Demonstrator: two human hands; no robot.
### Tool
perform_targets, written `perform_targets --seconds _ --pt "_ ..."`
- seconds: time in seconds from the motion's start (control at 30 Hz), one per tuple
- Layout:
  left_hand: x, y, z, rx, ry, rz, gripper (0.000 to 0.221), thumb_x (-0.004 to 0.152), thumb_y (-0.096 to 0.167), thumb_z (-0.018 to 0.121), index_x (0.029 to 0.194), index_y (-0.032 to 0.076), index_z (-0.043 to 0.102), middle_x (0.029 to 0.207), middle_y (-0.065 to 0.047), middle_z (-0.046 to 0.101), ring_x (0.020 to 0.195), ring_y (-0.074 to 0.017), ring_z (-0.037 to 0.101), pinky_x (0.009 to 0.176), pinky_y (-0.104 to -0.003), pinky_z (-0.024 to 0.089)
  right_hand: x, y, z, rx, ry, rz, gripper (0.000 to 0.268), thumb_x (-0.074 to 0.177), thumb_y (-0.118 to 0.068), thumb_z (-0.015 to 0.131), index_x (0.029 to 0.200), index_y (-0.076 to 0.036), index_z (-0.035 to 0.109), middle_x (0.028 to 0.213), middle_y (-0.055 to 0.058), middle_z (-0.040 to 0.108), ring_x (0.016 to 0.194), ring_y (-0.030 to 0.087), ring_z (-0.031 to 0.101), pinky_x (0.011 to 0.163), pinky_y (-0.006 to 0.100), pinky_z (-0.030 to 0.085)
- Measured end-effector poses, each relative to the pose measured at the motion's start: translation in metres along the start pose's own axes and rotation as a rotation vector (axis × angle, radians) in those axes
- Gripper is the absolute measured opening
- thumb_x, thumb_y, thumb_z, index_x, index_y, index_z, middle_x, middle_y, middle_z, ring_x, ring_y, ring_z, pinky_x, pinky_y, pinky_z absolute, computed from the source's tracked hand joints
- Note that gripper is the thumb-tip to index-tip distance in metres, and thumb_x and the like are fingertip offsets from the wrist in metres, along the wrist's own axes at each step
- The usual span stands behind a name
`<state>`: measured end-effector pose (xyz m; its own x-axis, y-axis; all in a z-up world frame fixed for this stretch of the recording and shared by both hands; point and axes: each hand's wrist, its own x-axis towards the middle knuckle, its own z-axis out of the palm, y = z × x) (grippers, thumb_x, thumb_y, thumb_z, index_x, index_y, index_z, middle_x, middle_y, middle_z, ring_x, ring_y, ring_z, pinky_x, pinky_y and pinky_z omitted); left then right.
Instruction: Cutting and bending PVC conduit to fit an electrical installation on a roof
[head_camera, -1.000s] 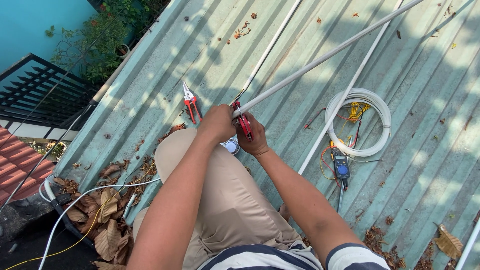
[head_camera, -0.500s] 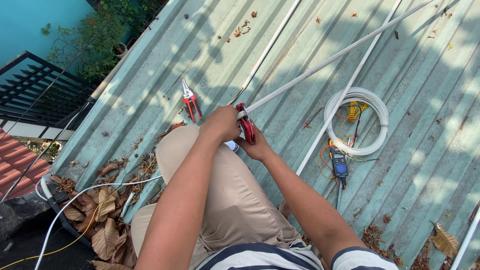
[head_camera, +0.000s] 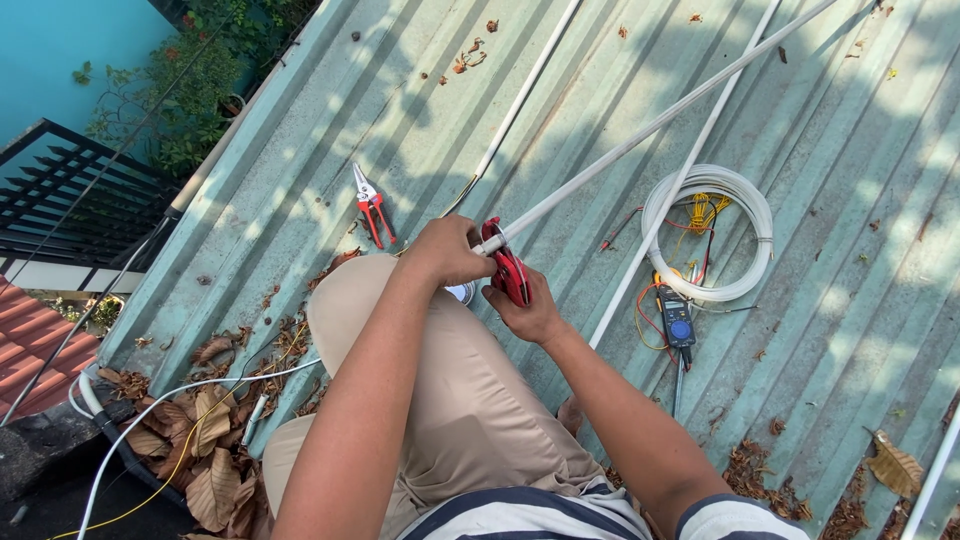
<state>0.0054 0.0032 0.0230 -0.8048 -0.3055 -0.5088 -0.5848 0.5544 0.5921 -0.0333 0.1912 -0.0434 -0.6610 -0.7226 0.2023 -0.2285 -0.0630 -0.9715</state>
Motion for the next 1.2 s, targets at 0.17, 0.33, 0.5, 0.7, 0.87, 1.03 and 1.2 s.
perform_targets --seconds 0.17,0.33,0.5,0.7,0.87,1.03,1.2 --pt "-0.024 0.031 -0.014 -0.433 -0.301 0.268 0.099 0.058 0.015 0.077 0.151 0.016 0.041 0.125 -0.019 0.068 0.114 -0.0337 0.061 0.097 -0.043 0.049 -0.016 -0.027 -0.024 0.104 -0.096 0.073 0.015 0.087 -0.006 0.075 0.077 -0.012 0.067 0.058 0.009 0.063 0.057 0.017 0.064 0.058 0.031 0.049" --pt "-0.020 0.038 -0.014 -0.884 -0.443 0.511 0.099 0.058 -0.009 0.059 0.153 0.013 0.044 0.114 -0.022 0.073 0.106 -0.0281 0.066 0.066 -0.029 0.056 -0.016 -0.030 -0.025 0.221 -0.131 0.157 0.014 0.081 -0.004 0.082 0.089 -0.004 0.070 0.072 0.014 0.070 0.076 0.017 0.063 0.070 0.040 0.052" --pt "-0.002 0.029 -0.003 -0.948 -0.335 0.542 0.068 0.051 -0.008 0.053 0.116 0.001 0.072 0.096 -0.019 0.075 0.089 -0.0249 0.072 0.058 -0.028 0.056 -0.003 -0.012 -0.014 0.227 -0.080 0.089 0.023 0.082 -0.008 0.084 0.101 -0.004 0.074 0.082 0.013 0.075 0.078 0.019 0.069 0.076 0.035 0.053" --pt "-0.002 0.028 -0.006 -1.011 -0.295 0.583 0.063 0.048 -0.006 0.054 0.106 0.002 0.074 0.080 -0.015 0.068 0.075 -0.0188 0.064 0.066 -0.025 0.052 0.009 -0.019 -0.012 -0.026 -0.020 -0.232 0.009 0.090 -0.004 0.072 0.082 -0.006 0.068 0.061 0.012 0.062 0.053 0.030 0.065 0.056 0.035 0.049" --pt "-0.002 0.026 -0.002 -1.031 -0.280 0.554 0.059 0.049 -0.007 0.052 0.104 0.001 0.073 0.078 -0.013 0.066 0.075 -0.0182 0.063 0.067 -0.025 0.051 0.001 -0.018 -0.003 0.052 0.056 -0.146 0.017 0.089 -0.007 0.078 0.076 -0.009 0.066 0.055 0.010 0.061 0.048 0.024 0.063 0.050 0.030 0.043" --pt "-0.004 0.030 -0.005 -1.006 -0.243 0.527 0.059 0.051 -0.006 0.053 0.105 0.001 0.074 0.080 -0.012 0.065 0.077 -0.0181 0.063 0.069 -0.025 0.053 -0.019 -0.007 -0.034 0.369 -0.168 0.319 0.024 0.085 -0.008 0.083 0.108 -0.005 0.075 0.087 0.012 0.077 0.079 0.018 0.070 0.071 0.033 0.054" --pt "0.006 0.023 0.010 -0.877 -0.235 0.485 0.059 0.055 -0.012 0.046 0.105 0.001 0.076 0.078 -0.011 0.063 0.077 -0.0218 0.071 0.076 -0.031 0.059 -0.067 0.051 -0.051 0.312 -0.249 0.727 0.057 0.072 -0.005 0.086 0.127 -0.006 0.072 0.108 0.017 0.077 0.102 0.030 0.070 0.090 0.046 0.055"
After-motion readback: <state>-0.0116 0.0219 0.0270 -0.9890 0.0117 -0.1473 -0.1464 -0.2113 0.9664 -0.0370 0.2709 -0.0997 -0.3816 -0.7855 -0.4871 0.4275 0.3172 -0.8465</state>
